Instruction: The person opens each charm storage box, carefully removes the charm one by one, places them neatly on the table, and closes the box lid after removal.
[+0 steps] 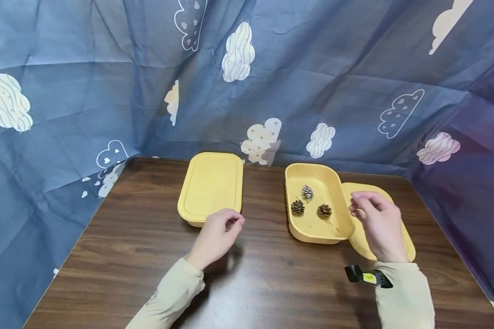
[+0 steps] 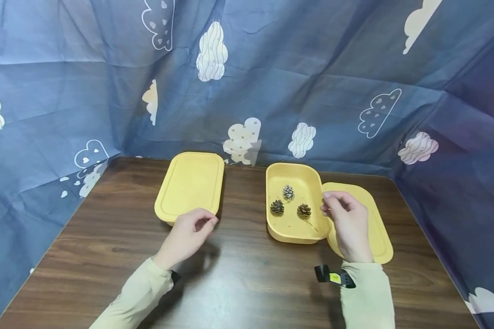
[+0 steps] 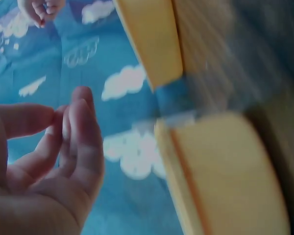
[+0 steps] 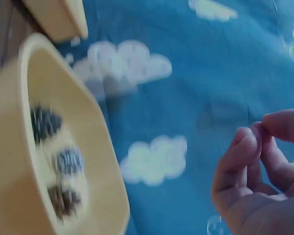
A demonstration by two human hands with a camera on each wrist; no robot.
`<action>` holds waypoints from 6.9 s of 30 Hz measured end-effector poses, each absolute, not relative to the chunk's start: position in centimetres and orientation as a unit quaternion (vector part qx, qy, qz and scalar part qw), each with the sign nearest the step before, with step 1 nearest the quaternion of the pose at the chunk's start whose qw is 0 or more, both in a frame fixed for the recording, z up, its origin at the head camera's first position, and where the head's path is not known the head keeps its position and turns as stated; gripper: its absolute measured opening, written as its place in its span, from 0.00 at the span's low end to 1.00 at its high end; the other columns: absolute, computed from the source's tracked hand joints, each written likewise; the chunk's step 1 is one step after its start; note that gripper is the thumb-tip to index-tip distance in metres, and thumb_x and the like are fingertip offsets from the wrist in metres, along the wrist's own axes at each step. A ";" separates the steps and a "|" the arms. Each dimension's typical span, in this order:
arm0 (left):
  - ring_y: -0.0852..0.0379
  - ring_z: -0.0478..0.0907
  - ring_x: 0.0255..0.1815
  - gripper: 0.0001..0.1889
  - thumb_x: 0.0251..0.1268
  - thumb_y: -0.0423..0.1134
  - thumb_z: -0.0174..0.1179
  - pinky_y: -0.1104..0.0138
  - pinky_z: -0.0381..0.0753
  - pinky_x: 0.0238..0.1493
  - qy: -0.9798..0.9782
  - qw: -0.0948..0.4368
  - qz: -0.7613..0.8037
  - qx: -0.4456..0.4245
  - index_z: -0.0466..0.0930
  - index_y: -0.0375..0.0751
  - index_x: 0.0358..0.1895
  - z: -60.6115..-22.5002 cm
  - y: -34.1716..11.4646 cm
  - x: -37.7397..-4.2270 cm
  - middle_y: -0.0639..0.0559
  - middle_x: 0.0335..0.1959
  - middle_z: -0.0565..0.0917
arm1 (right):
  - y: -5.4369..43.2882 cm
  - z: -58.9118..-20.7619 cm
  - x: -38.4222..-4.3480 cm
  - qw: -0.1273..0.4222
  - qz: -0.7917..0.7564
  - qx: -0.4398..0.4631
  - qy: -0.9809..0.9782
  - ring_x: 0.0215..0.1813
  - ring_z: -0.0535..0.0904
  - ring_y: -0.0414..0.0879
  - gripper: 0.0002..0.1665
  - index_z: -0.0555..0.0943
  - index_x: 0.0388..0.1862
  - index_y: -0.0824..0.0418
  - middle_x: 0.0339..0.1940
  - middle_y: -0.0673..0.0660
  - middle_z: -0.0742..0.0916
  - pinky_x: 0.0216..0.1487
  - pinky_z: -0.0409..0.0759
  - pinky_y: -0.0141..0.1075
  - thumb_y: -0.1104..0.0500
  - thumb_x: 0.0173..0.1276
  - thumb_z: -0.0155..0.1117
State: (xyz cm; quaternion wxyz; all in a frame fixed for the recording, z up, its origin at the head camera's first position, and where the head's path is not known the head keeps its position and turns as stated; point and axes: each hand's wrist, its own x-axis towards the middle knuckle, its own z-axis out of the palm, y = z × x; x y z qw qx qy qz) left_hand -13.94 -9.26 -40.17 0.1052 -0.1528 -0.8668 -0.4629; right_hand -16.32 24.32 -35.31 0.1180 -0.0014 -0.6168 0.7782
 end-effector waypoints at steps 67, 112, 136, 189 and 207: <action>0.45 0.78 0.43 0.21 0.64 0.44 0.58 0.55 0.73 0.49 -0.893 0.115 -0.419 0.119 0.79 0.32 0.54 -43.9 -20.0 -17.8 0.41 0.39 0.78 | 3.8 -44.3 -18.7 -0.047 0.634 0.028 -0.771 0.36 0.80 0.42 0.23 0.76 0.58 0.70 0.47 0.66 0.83 0.36 0.80 0.32 0.64 0.64 0.63; 0.64 0.83 0.36 0.27 0.67 0.28 0.56 0.71 0.83 0.43 -0.598 0.011 -0.800 0.055 0.59 0.34 0.67 -41.7 -21.4 -17.8 0.57 0.33 0.86 | 3.6 -42.8 -18.2 -0.021 0.655 0.043 -0.755 0.37 0.79 0.37 0.22 0.75 0.58 0.68 0.48 0.65 0.82 0.34 0.75 0.26 0.66 0.65 0.62; 0.62 0.84 0.40 0.27 0.67 0.22 0.52 0.70 0.83 0.45 -0.553 -0.006 -0.833 0.035 0.59 0.34 0.68 -40.7 -22.5 -17.3 0.54 0.38 0.87 | 3.6 -42.1 -18.0 -0.020 0.663 0.074 -0.745 0.38 0.79 0.39 0.22 0.75 0.60 0.64 0.48 0.63 0.82 0.37 0.76 0.27 0.67 0.66 0.61; 0.64 0.77 0.49 0.28 0.71 0.26 0.47 0.77 0.81 0.44 -0.513 0.162 -0.807 0.245 0.54 0.30 0.73 -41.9 -32.6 -15.2 0.48 0.57 0.71 | 3.1 -42.4 -17.7 -0.045 0.618 0.052 -0.783 0.30 0.77 0.44 0.15 0.78 0.49 0.71 0.39 0.66 0.81 0.22 0.73 0.29 0.72 0.61 0.62; 0.68 0.73 0.48 0.28 0.73 0.28 0.40 0.80 0.77 0.48 -0.614 0.090 -0.719 0.311 0.51 0.31 0.74 -44.3 -32.6 -16.3 0.45 0.63 0.65 | 3.2 -41.5 -17.2 -0.049 0.615 0.060 -0.785 0.32 0.78 0.46 0.15 0.78 0.49 0.71 0.40 0.67 0.81 0.24 0.74 0.29 0.72 0.62 0.62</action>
